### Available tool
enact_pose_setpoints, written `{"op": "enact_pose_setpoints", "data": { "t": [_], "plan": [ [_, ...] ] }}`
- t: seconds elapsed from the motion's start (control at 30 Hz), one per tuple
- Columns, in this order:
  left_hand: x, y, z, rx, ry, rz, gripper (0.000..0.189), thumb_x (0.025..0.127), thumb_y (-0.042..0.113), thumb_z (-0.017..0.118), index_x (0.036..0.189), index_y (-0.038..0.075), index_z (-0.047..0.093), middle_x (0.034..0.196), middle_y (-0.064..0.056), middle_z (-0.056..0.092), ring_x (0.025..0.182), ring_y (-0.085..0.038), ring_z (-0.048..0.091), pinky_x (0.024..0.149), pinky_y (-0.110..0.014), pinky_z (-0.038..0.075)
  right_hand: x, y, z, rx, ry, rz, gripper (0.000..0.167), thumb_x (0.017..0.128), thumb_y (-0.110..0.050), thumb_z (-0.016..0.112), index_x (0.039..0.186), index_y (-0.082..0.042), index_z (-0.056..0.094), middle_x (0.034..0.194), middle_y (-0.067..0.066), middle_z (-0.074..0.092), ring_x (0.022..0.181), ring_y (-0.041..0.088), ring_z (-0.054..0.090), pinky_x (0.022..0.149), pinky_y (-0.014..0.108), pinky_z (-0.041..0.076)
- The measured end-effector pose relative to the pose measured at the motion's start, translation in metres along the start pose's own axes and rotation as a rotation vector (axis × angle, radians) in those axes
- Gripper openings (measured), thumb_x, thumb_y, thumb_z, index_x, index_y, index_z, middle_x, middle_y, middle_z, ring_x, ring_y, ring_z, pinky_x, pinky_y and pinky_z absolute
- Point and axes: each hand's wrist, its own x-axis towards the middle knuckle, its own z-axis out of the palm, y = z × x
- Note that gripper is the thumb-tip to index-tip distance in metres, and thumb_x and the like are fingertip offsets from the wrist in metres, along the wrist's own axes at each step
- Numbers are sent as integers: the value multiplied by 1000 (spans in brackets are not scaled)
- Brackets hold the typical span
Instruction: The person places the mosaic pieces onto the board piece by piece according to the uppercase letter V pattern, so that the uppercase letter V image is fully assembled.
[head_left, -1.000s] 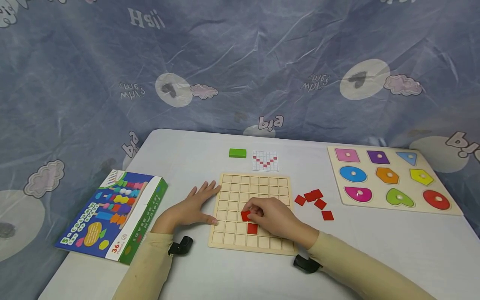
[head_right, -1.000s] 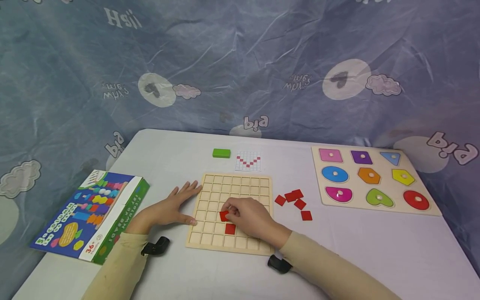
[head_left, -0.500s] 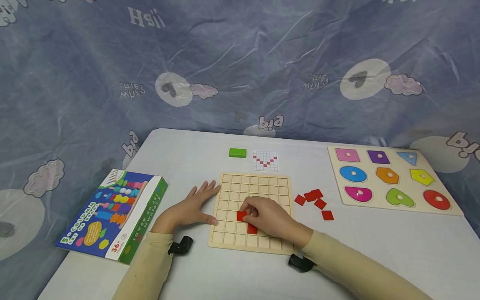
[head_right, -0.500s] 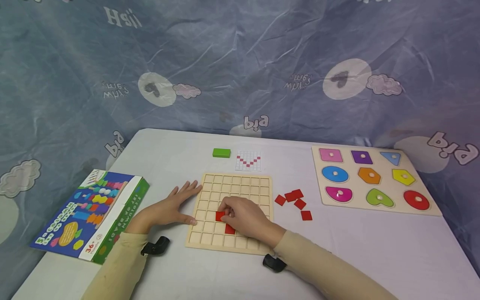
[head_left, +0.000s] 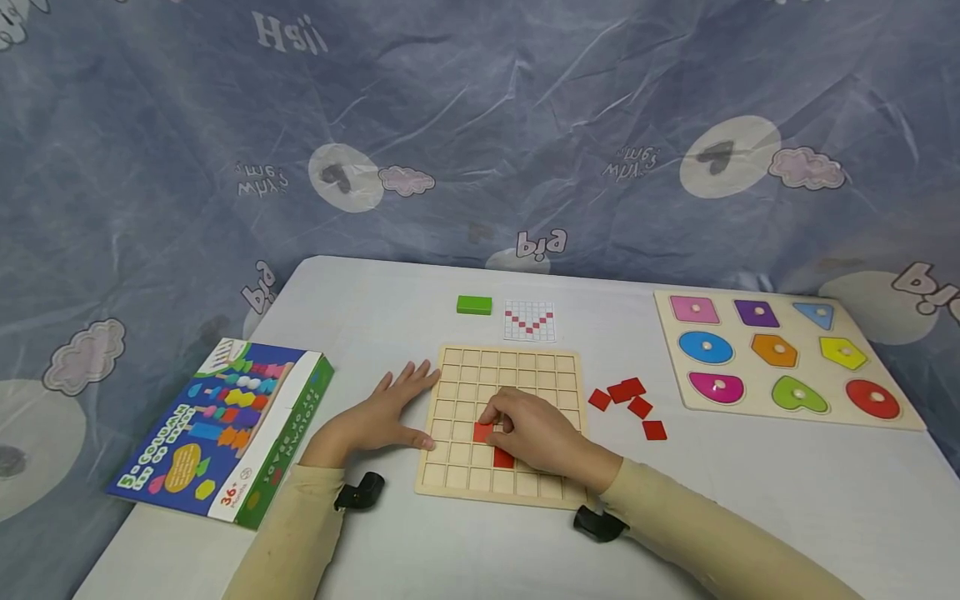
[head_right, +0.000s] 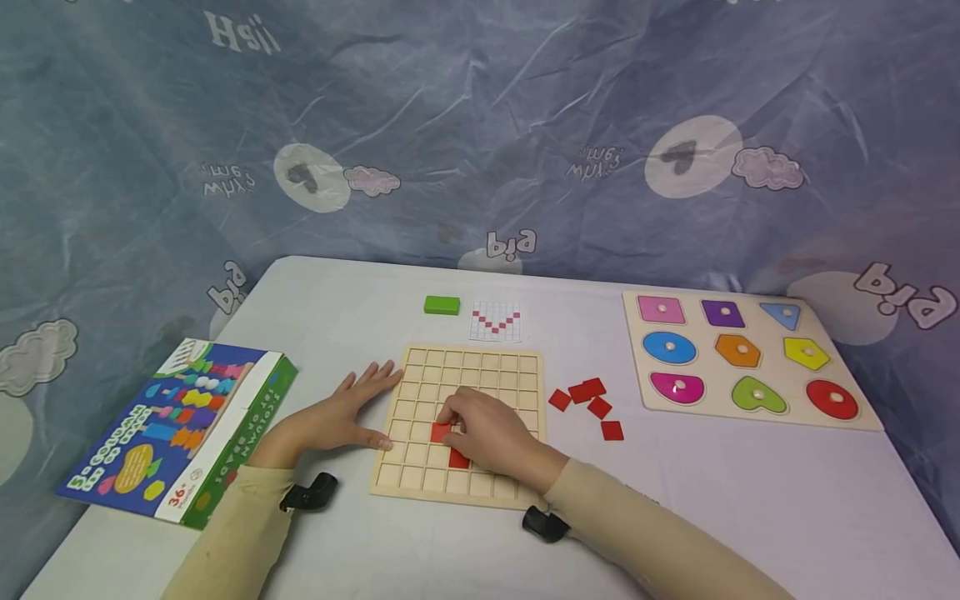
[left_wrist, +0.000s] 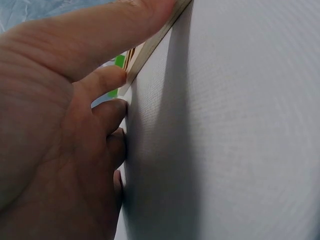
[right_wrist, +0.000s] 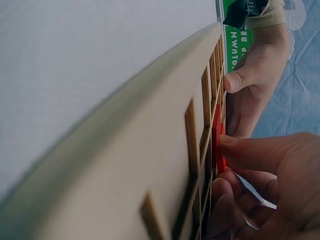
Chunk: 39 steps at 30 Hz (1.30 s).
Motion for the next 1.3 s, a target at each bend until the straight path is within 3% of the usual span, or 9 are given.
{"op": "enact_pose_setpoints", "data": {
  "t": [0.43, 0.9, 1.3],
  "plan": [
    [0, -1, -1, 9, -6, 9, 110, 77, 42, 87, 163, 12, 25, 170, -13, 10, 156, -34, -1, 125, -55, -4, -1, 1, -1, -46, -9, -55, 16, 89, -11, 76, 104, -17, 78, 91, -8, 62, 69, 6, 50, 62, 24, 46],
    [-2, 0, -1, 2, 3, 24, 110, 77, 41, 87, 162, 11, 26, 169, -15, 11, 156, -36, 0, 124, -56, -3, -2, 1, 0, -22, -14, -16, 19, 90, -16, 76, 108, -18, 76, 96, -8, 62, 79, 10, 54, 69, 26, 48],
    [-2, 2, -1, 1, 5, 15, 110, 77, 40, 88, 162, 11, 26, 169, -14, 12, 156, -36, 0, 125, -56, -3, -9, 3, -5, 71, -8, 3, 22, 91, -14, 75, 112, -14, 71, 92, -5, 59, 80, 10, 56, 71, 24, 50]
  ]
}}
